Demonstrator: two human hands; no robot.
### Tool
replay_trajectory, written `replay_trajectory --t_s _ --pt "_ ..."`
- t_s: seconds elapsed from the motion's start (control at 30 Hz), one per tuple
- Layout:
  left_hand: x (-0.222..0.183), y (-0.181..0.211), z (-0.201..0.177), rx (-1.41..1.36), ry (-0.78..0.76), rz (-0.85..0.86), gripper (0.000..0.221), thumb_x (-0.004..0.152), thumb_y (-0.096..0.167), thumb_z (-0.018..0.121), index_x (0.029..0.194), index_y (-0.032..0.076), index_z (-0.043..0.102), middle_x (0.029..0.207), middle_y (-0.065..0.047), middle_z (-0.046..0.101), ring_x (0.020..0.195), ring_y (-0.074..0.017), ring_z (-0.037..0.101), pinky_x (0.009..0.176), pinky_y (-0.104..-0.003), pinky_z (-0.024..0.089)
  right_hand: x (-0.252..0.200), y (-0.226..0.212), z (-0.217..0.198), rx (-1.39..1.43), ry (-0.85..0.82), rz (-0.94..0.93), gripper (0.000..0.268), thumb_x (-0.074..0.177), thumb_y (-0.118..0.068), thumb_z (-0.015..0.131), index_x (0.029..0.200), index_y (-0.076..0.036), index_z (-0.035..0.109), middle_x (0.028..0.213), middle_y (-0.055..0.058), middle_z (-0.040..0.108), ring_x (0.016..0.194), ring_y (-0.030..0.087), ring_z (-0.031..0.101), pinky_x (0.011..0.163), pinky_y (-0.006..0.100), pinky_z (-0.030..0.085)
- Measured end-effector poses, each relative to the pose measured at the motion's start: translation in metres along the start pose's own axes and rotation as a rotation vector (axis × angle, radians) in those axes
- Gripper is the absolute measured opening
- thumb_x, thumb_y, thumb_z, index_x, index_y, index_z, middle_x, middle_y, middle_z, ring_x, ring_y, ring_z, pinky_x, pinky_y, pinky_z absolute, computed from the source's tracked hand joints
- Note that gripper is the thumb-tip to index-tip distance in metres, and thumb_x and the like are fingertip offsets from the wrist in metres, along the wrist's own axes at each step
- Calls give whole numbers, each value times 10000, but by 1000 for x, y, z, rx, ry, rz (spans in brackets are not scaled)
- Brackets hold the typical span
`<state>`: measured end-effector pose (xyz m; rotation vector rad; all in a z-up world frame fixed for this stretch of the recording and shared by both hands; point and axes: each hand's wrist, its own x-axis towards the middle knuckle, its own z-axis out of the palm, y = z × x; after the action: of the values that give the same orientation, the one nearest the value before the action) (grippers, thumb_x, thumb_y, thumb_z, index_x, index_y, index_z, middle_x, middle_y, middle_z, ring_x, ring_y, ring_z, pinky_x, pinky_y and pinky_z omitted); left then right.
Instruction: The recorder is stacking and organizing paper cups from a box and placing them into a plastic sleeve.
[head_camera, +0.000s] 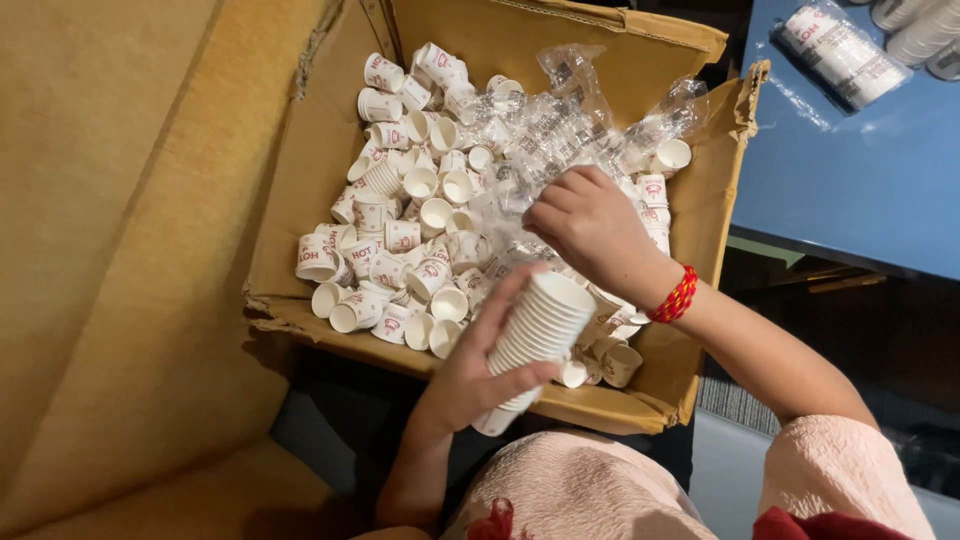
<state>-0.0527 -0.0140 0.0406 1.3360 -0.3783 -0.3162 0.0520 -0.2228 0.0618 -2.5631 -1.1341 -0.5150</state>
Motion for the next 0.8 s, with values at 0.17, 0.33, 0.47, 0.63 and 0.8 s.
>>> replay_trajectory --t_s 0.17,0.33,0.47,0.63,0.8 --pt "8 -22 26 -175 -93 -41 862 945 238 718 1645 122 230 1270 -154 590 1059 -184 638 881 -350 571 -15 -7 -4 128 48 -8 153 793 -148 754 912 -70 697 872 82 646 917 285 612 880 406 473" --pt "6 -35 33 -344 161 -85 830 943 183 696 1629 124 232 1160 -117 610 770 -144 639 615 -300 584 -33 -11 -15 271 111 130 140 836 -91 788 933 -57 693 869 99 651 851 305 617 782 412 484" --pt "-2 -41 31 -294 295 -63 827 962 139 673 1638 141 196 1116 -156 613 685 -160 650 546 -303 573 -44 -24 -26 316 188 179 155 852 -51 794 960 -46 682 892 107 660 848 308 628 754 410 499" --pt "-20 -2 38 -331 429 93 833 947 178 626 1610 176 122 1232 -191 608 616 -199 644 429 -349 559 -68 -34 -17 371 207 257 184 911 -52 780 1016 -29 631 981 102 679 880 291 652 759 386 529" --pt "-25 26 63 -475 606 391 877 969 315 633 1631 225 66 1195 -221 507 576 -235 593 396 -332 491 -70 -53 -22 227 31 137 201 842 10 690 1022 -65 644 1054 88 652 943 299 659 772 398 539"
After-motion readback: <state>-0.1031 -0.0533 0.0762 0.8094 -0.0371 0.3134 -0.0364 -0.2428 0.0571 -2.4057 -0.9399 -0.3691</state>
